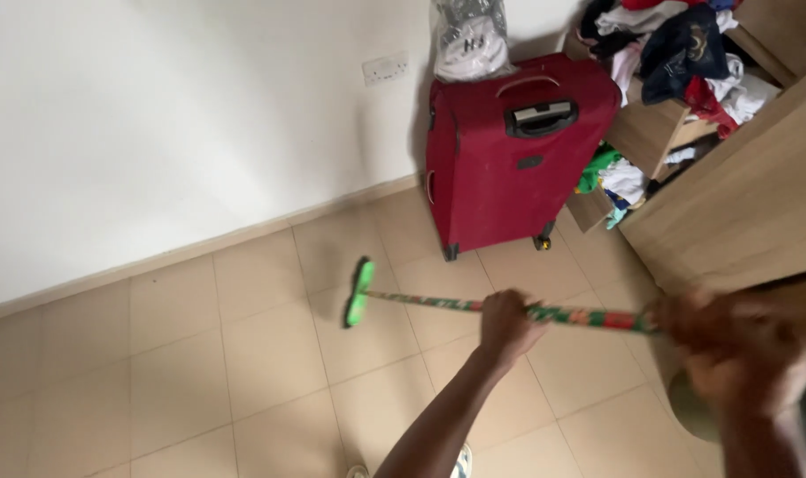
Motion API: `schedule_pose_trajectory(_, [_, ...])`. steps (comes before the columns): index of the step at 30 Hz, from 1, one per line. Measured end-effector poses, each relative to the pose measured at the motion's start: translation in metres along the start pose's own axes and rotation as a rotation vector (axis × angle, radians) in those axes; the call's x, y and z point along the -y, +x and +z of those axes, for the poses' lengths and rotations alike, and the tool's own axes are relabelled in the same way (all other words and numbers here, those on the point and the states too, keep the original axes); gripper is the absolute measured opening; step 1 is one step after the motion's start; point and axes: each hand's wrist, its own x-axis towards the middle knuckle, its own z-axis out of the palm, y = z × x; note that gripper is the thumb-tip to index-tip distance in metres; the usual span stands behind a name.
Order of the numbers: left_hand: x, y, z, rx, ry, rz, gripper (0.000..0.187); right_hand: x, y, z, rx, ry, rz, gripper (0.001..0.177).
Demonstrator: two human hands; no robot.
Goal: The recorder cleans and inspects a sewing machine and then sweeps the floor with a broom.
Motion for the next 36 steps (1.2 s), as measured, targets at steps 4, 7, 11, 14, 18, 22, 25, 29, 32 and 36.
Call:
schedule_pose_trajectory(4, [-0.075, 0.039, 0.04, 0.084, -0.232, -0.116, 0.016, 0.042, 0.064, -0.034, 0.084, 0.213, -0.084, 0.062])
schedule_pose_trajectory(7, [-0.121, 0.063, 0.027, 0.05, -0.306, -0.037, 0.015, 0.079, 0.086, 0.034, 0.12, 0.113, -0.214, 0.048])
schedule_pose_trajectory(11, [-0.101, 0.12, 0.06, -0.152, -0.339, 0.097, 0.014, 0.099, 0.113, 0.104, 0.001, -0.268, -0.261, 0.038])
schedule_pose_trajectory(14, [-0.07, 0.152, 0.06, -0.147, -0.422, -0.036, 0.021, 0.057, 0.146, 0.109, 0.05, -0.396, -0.28, 0.044])
schedule_pose_trajectory(18, [-0.015, 0.163, 0.022, -0.036, -0.269, -0.213, 0.03, 0.014, 0.166, 0.125, 0.135, -0.22, -0.201, 0.046])
schedule_pose_trajectory(22, [0.02, 0.148, -0.037, -0.093, -0.049, -0.28, 0.034, 0.014, 0.171, 0.169, 0.088, 0.031, -0.11, 0.054])
schedule_pose_trajectory(25, [0.062, 0.15, -0.064, -0.103, 0.019, -0.266, 0.03, -0.007, 0.182, 0.194, 0.005, 0.176, -0.082, 0.054])
schedule_pose_trajectory(29, [0.099, 0.173, -0.119, -0.043, 0.105, -0.179, 0.024, -0.05, 0.211, 0.207, 0.019, 0.236, -0.081, 0.053])
schedule_pose_trajectory(32, [0.095, 0.187, -0.158, 0.132, 0.138, -0.249, 0.024, -0.057, 0.241, 0.214, 0.057, 0.239, -0.045, 0.042])
schedule_pose_trajectory(36, [0.089, 0.232, -0.208, -0.094, -0.048, -0.064, 0.019, -0.02, 0.303, 0.266, 0.294, 0.131, -0.137, 0.047])
